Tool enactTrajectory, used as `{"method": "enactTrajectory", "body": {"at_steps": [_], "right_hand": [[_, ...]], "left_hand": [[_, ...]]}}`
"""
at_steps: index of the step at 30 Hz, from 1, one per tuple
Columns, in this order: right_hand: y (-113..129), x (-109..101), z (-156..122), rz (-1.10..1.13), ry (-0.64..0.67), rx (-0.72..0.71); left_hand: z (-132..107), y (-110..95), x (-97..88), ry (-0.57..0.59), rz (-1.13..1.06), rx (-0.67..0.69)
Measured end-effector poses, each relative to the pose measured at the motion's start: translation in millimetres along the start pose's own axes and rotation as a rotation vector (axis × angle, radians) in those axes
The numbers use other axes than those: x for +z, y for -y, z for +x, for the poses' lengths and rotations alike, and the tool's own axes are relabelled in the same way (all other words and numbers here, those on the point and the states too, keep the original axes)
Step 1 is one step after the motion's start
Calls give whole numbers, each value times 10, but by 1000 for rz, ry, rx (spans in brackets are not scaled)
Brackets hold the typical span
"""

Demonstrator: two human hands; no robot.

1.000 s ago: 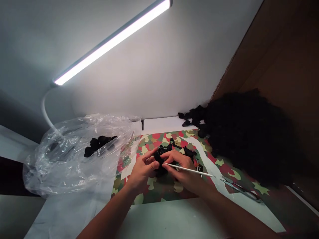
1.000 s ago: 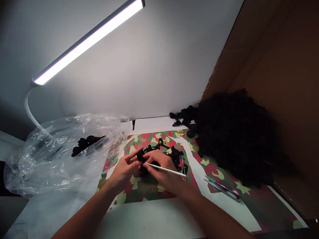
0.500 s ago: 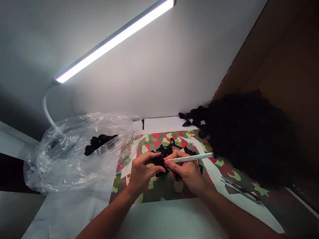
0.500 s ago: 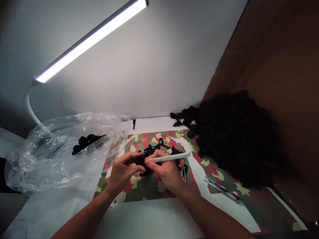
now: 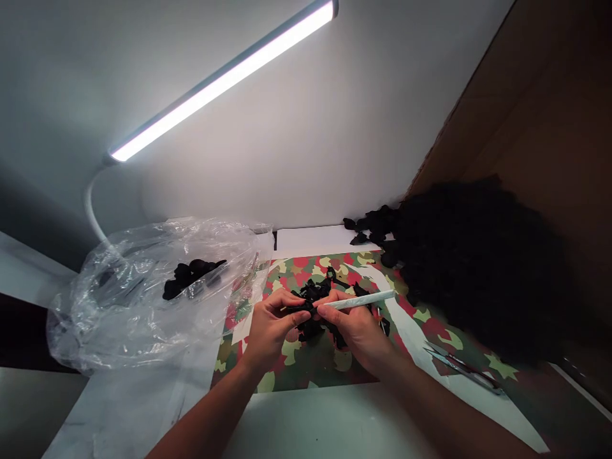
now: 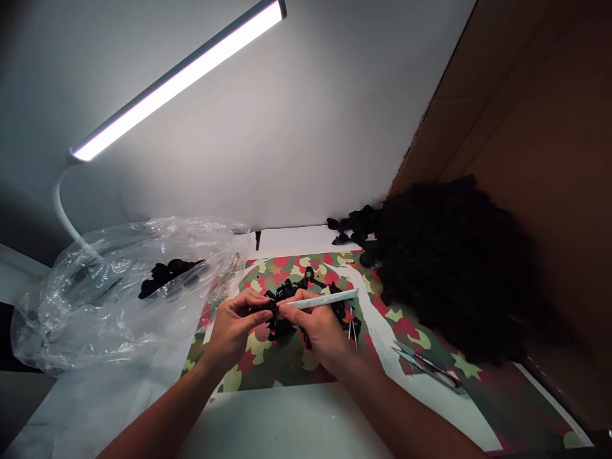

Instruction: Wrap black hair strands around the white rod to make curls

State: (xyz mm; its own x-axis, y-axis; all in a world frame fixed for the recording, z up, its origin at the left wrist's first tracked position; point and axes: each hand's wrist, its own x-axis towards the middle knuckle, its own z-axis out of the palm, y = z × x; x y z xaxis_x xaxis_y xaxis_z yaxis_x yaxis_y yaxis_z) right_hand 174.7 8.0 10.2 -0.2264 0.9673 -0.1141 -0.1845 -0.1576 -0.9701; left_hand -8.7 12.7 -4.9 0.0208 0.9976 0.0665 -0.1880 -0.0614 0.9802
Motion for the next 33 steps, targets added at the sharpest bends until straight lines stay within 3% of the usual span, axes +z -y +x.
{"method": "enactTrajectory", "body": {"at_steps": [5, 9, 16, 24, 27, 31, 33], "right_hand": [[65, -72, -34, -290, 10, -273], [100, -90, -54, -490, 99, -393], [72, -104, -27, -590, 139, -532], [36, -109, -7, -675, 187, -623], [-12, -118, 18, -735, 109, -626], [15, -159, 26, -753, -49, -546], [66, -167, 4, -683, -30, -441]], "left_hand": [[17, -22, -4, 27, 9, -142], [6, -24, 0, 74, 28, -229], [6, -46, -17, 125, 19, -301], [1, -28, -16, 141, 26, -331], [0, -20, -17, 169, 40, -343], [-11, -2, -26, 227, 104, -344], [-14, 5, -27, 243, 126, -344]]}}
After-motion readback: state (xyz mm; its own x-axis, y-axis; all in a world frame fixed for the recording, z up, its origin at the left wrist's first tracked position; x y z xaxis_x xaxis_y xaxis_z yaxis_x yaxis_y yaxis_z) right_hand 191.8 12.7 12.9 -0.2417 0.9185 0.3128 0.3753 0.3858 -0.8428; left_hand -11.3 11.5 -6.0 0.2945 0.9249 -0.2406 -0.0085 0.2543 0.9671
